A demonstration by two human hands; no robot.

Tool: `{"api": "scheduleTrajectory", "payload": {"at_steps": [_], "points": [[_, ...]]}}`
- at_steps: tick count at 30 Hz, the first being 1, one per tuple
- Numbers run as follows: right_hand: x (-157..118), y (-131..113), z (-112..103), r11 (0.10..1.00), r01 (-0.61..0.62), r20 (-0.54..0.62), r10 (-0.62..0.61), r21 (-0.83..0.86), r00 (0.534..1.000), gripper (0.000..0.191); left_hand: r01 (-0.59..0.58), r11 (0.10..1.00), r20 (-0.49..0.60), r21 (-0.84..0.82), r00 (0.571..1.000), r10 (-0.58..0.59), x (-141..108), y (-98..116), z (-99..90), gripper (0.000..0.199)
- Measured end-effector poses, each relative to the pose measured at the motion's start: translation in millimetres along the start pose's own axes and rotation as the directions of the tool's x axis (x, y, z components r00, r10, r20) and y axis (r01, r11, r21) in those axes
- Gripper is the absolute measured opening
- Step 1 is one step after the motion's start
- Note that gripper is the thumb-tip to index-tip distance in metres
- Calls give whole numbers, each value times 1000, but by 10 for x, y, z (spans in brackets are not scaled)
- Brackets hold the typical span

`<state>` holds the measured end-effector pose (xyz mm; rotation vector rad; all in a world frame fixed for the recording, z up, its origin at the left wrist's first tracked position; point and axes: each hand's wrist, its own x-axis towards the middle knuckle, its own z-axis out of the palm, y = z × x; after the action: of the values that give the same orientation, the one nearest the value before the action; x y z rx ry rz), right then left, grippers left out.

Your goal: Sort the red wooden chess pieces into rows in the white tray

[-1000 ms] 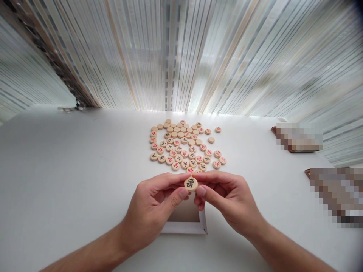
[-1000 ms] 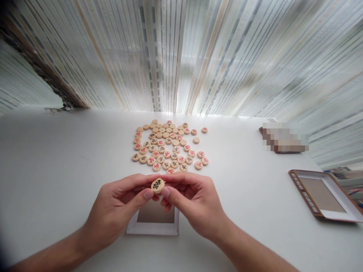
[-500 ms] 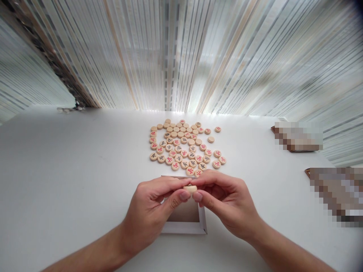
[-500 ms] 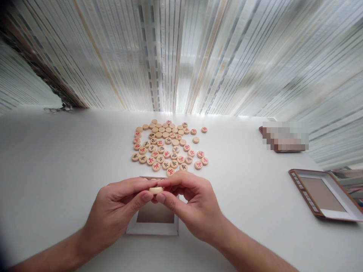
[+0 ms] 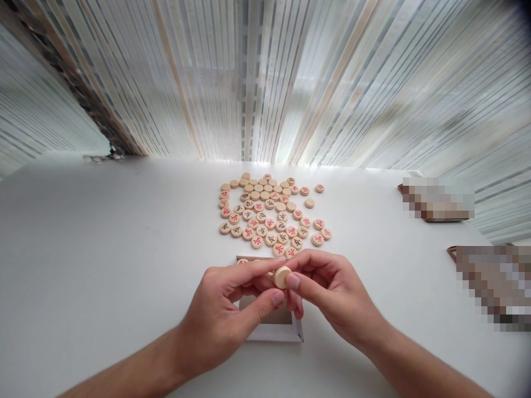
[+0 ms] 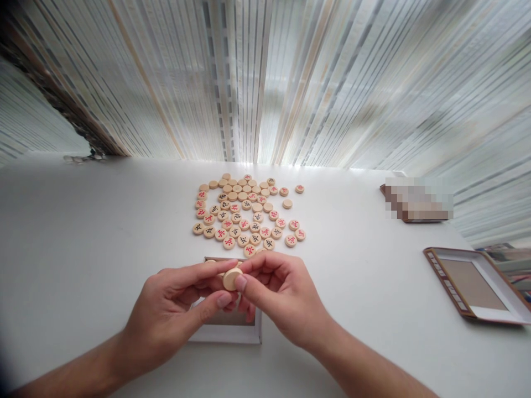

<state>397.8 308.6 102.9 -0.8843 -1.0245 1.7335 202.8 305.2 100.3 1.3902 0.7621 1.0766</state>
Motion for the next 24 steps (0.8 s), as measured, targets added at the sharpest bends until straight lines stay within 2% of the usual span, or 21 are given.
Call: {"api": "scheduleTrajectory", "payload": {"at_steps": [3,6,11,15,20,24], "points": [[11,16,-1,997,-49,6,49,64,999,24,31,998,34,-61,999,-29,-12,-7,1,42],[20,25,-9,991,-93,11,92,100,996,29,28,998,47,-48,999,-25,-14,4,11,41],[19,25,-16,987,-137,-1,137,87,991,35,-111,989,59,98,993,105,1,30,29,46],[-2,35,-14,987,-147,-15,148,57,989,33,-229,948,87,220,973,215,21,33,18,52],[-16,47,-51,993,-106,46,104,50,993,28,-266,923,87,279,964,251,30,19,-25,44],[-11,26,-64,987,-134,87,126,94,988,26,-289,894,9,342,953,304,10,-11,-61,38]]}}
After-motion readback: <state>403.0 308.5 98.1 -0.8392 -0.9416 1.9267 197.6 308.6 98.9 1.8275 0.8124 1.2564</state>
